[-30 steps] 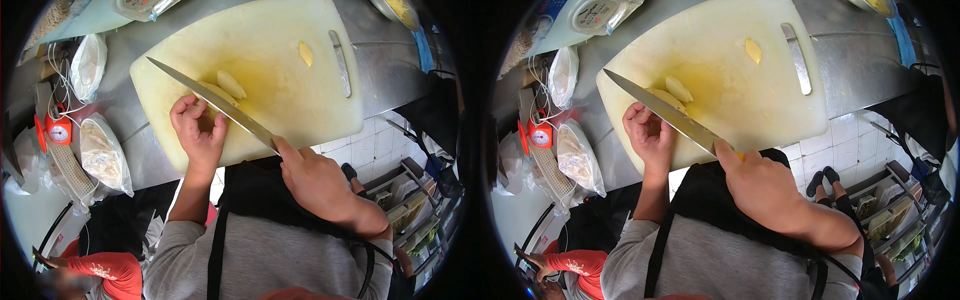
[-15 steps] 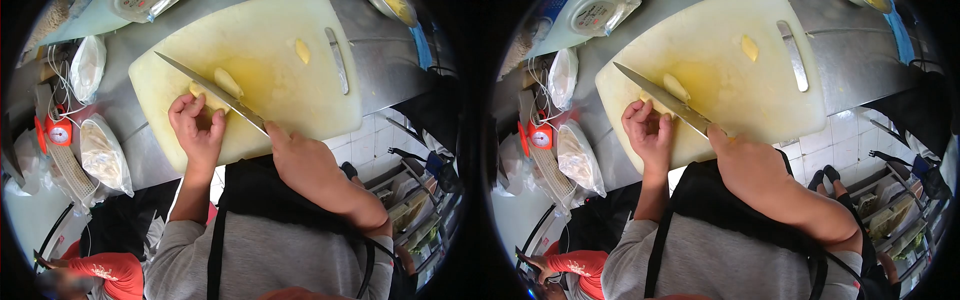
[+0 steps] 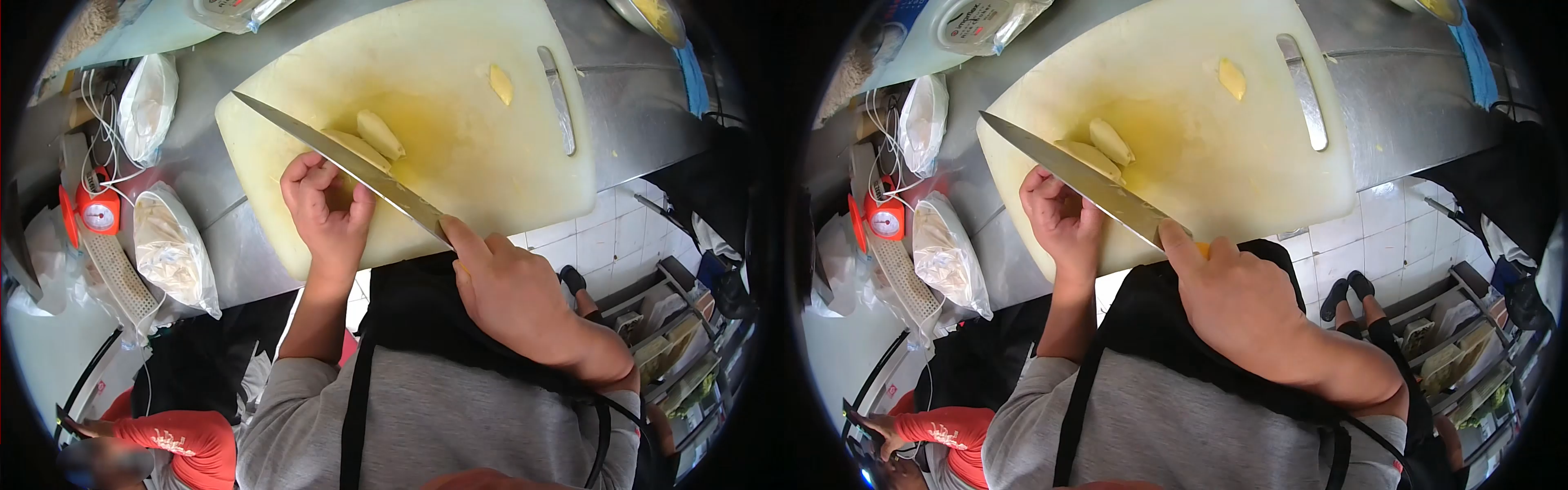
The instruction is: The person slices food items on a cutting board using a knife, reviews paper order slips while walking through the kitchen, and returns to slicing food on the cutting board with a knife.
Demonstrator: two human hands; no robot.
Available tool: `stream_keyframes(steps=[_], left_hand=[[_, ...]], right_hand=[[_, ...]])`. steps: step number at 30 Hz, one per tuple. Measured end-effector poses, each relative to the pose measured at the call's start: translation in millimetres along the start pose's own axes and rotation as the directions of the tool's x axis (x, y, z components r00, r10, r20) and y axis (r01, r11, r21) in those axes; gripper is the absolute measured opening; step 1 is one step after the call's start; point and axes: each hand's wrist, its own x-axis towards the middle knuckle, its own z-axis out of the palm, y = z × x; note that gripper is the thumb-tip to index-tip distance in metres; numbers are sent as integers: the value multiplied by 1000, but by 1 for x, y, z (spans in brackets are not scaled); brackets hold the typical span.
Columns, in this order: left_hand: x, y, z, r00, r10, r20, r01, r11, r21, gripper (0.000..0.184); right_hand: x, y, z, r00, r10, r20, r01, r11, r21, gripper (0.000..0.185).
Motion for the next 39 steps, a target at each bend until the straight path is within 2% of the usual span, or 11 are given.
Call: stream_keyframes(steps=[8, 11, 14, 20, 29, 32, 35, 38, 39], left_hand=[[-1, -3, 0, 1000, 6, -10, -6, 999, -37, 38], [-1, 1, -2, 1000, -11, 10, 11, 1000, 14, 39], [-1, -1, 0, 1000, -16, 0, 16, 1000, -13, 39], [-1, -4, 0, 1000, 2, -5, -2, 999, -35, 39], [-2, 0, -1, 1000, -27, 1, 27, 1000, 0, 40], [0, 3, -3, 1000, 9, 21, -10, 999, 35, 41], [1, 5, -1, 1000, -11, 8, 10, 998, 61, 41], [1, 3, -2, 1000, -7, 17, 6, 999, 33, 41], [1, 3, -3, 1000, -3, 23, 2, 999, 46, 41]], right_hand=[[1, 1, 7, 999, -14, -42, 12, 998, -61, 40], [4, 3, 7, 999, -18, -30, 16, 998, -66, 40], [4, 2, 3, 1000, -16, -24, 15, 1000, -27, 40], [4, 2, 4, 999, -30, -16, 29, 997, -75, 40], [19, 2, 6, 998, -64, -9, 64, 998, 14, 35], [11, 5, -3, 995, -7, 96, 5, 1000, 20, 34], [19, 6, 1, 991, 29, 127, -27, 999, -20, 34], [19, 9, 8, 998, -59, 0, 59, 997, -54, 29], [19, 9, 7, 999, -33, 20, 34, 999, -43, 31]])
